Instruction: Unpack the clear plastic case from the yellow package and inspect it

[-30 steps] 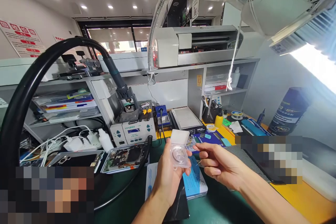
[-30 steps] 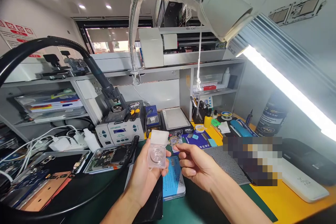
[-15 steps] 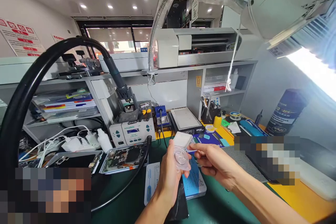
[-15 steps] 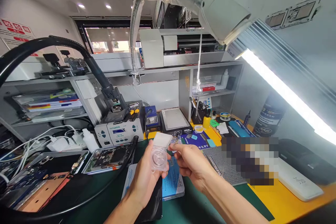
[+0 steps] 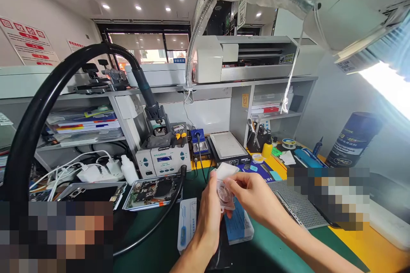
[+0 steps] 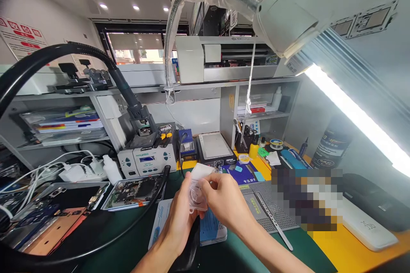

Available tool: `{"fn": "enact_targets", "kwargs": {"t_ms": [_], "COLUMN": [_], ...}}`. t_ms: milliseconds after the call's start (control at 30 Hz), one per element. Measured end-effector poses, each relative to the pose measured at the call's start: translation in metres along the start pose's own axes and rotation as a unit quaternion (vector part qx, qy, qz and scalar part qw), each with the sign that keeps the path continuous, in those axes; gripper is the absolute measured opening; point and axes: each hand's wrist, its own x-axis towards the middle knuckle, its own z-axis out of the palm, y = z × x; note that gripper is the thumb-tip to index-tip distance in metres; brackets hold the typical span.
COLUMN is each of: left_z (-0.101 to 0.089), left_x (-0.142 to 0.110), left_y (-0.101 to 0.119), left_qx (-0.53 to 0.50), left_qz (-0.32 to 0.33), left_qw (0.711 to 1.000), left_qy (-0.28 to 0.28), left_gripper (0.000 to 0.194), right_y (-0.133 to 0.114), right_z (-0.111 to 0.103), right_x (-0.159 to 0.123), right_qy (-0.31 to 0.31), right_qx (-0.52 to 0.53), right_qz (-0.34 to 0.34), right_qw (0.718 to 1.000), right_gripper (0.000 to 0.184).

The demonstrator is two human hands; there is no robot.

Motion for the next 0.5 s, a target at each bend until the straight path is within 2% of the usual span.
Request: {"fn": "enact_targets", "kwargs": {"t_ms": [100, 300, 400, 500], "left_z": [-0.001, -0.002, 0.000, 0.002], "left_x": [0.001, 0.002, 0.000, 0.000], "left_y": [-0.003, -0.006, -0.004, -0.002], "left_qx": [-0.008, -0.027, -0.028, -0.037], "left_qz": [0.001, 0.000, -0.003, -0.014], "left_qw": [1.000, 1.000, 1.000, 0.999], "left_qy": [0.004, -0.002, -0.010, -0.015], "left_gripper": [0.063, 0.055, 0.050, 0.054], "right_y": [-0.007, -0.017, -0.020, -0.021], "right_z": [0.002, 0.006, 0.005, 0.003], "right_x": [0.000, -0.001, -0.002, -0.004], "right_qy": [0.028, 0.042, 0.035, 0.015], "right_qx": [-0.055, -0.128, -0.151, -0.169], "right_qz": [-0.005, -0.028, -0.051, -0.071], "right_qw": [0.998, 0.990, 0.987, 0.983], "right_gripper": [0.038, 0.032, 0.026, 0.023]}}
